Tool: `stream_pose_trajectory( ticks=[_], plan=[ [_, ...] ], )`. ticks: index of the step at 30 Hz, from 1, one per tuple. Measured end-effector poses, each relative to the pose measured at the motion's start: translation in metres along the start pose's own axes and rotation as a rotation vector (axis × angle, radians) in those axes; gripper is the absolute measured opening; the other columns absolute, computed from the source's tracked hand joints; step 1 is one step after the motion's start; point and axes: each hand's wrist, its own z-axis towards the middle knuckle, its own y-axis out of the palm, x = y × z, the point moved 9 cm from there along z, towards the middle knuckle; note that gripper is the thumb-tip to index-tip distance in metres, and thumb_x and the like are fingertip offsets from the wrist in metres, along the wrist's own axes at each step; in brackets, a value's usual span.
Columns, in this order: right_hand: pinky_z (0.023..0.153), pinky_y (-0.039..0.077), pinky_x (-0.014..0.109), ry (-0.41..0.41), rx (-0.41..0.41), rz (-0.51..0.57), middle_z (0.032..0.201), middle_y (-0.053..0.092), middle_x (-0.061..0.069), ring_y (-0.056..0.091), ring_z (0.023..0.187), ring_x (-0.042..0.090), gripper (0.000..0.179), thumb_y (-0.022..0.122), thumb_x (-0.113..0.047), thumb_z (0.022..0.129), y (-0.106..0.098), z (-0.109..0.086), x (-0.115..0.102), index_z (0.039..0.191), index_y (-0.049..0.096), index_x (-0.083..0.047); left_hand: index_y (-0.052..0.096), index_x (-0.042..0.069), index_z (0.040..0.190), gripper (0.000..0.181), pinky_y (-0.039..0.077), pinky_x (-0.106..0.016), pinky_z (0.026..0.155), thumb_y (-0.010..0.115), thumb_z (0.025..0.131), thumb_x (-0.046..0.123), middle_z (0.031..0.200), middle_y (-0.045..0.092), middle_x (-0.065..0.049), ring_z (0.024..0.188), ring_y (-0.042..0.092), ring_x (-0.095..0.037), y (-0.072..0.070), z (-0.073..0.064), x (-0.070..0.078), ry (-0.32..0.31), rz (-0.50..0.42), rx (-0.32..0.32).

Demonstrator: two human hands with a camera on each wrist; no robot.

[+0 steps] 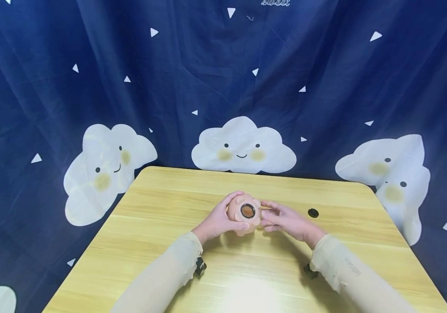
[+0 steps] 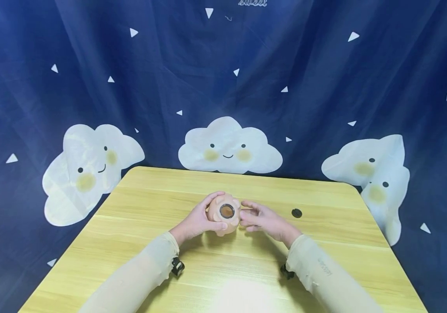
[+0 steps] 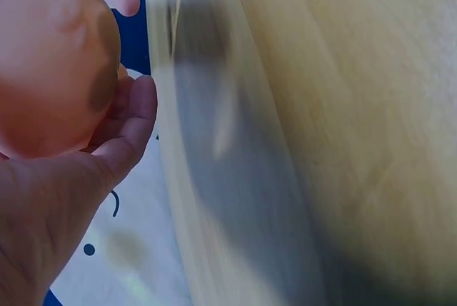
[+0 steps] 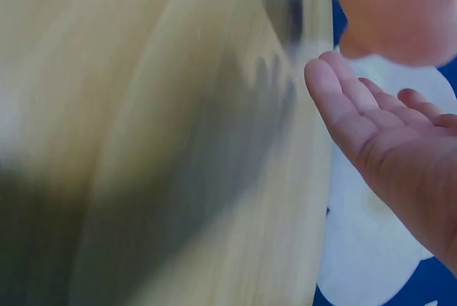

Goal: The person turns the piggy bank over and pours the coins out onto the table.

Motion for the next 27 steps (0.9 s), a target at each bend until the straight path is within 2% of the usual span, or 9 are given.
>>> stream_pose_trajectory(
  ticks=[3, 7, 9, 12, 16, 19, 23, 27],
  plan=[
    [0.113, 0.054, 0.059, -0.011, -0.031, 0.05, 0.152, 0.054, 0.03, 0.07, 0.124, 0.028, 0.082, 0.057, -0.036, 0.111, 0.01, 0.002, -0.002, 0.17, 0.011, -0.002, 0.045, 0.033, 0.158, 0.098, 0.051, -0.041, 0.117, 0.095, 0.078, 0.009, 0.158, 0.053, -0.004, 0.142, 0.055, -0.034, 0.0, 0.0, -0.001, -0.002, -0.011, -0.001],
    [0.113, 0.054, 0.059, -0.027, -0.033, 0.098, 0.145, 0.06, 0.021, 0.071, 0.119, 0.022, 0.082, 0.057, -0.034, 0.112, 0.016, 0.004, -0.003, 0.172, 0.008, -0.006, 0.045, 0.032, 0.159, 0.098, 0.054, -0.041, 0.114, 0.094, 0.078, 0.007, 0.159, 0.052, -0.006, 0.143, 0.054, -0.039, -0.001, 0.0, -0.001, 0.0, -0.046, 0.005],
    [0.113, 0.053, 0.061, -0.034, -0.03, 0.126, 0.146, 0.06, 0.024, 0.071, 0.119, 0.024, 0.083, 0.057, -0.033, 0.112, 0.018, 0.004, -0.004, 0.173, 0.006, -0.009, 0.045, 0.03, 0.159, 0.097, 0.055, -0.041, 0.113, 0.094, 0.078, 0.006, 0.159, 0.051, -0.007, 0.143, 0.053, -0.041, -0.001, 0.0, 0.0, 0.005, -0.059, 0.009],
    [0.114, 0.051, 0.064, -0.055, -0.032, 0.165, 0.16, 0.045, 0.033, 0.071, 0.122, 0.023, 0.084, 0.059, -0.029, 0.111, 0.02, 0.005, -0.006, 0.173, 0.004, -0.014, 0.045, 0.031, 0.159, 0.097, 0.056, -0.041, 0.113, 0.094, 0.078, 0.006, 0.159, 0.051, -0.005, 0.144, 0.053, -0.04, -0.002, 0.001, 0.0, 0.003, -0.066, 0.014],
    [0.113, 0.051, 0.065, -0.095, -0.036, 0.213, 0.173, 0.022, 0.033, 0.069, 0.124, 0.02, 0.086, 0.062, -0.023, 0.11, 0.021, 0.005, -0.008, 0.174, 0.004, -0.017, 0.044, 0.035, 0.159, 0.098, 0.055, -0.041, 0.113, 0.093, 0.079, 0.008, 0.16, 0.051, -0.002, 0.144, 0.054, -0.036, -0.002, 0.0, 0.0, -0.01, -0.063, 0.013],
    [0.111, 0.056, 0.058, -0.121, -0.03, 0.237, 0.175, 0.019, 0.03, 0.067, 0.126, 0.018, 0.087, 0.064, -0.022, 0.109, 0.02, 0.005, -0.011, 0.174, 0.007, -0.018, 0.042, 0.036, 0.161, 0.097, 0.056, -0.041, 0.111, 0.092, 0.082, 0.01, 0.161, 0.049, -0.003, 0.142, 0.056, -0.036, -0.001, -0.001, 0.001, -0.011, -0.064, 0.001],
    [0.104, 0.061, 0.042, -0.14, -0.001, 0.256, 0.177, 0.018, 0.026, 0.067, 0.127, 0.016, 0.088, 0.066, -0.022, 0.107, 0.017, 0.005, -0.011, 0.174, 0.009, -0.017, 0.033, 0.033, 0.168, 0.097, 0.058, -0.04, 0.11, 0.088, 0.089, 0.016, 0.167, 0.043, -0.006, 0.139, 0.06, -0.035, 0.0, -0.001, 0.001, -0.016, -0.058, -0.041],
    [0.103, 0.061, 0.037, -0.135, 0.05, 0.244, 0.176, 0.021, 0.024, 0.069, 0.125, 0.015, 0.087, 0.067, -0.018, 0.107, 0.013, 0.005, -0.008, 0.174, 0.012, -0.017, 0.022, 0.034, 0.172, 0.094, 0.053, -0.042, 0.116, 0.08, 0.098, 0.022, 0.175, 0.033, -0.008, 0.146, 0.055, -0.032, 0.0, -0.003, 0.001, -0.014, -0.001, -0.104]
  ],
)
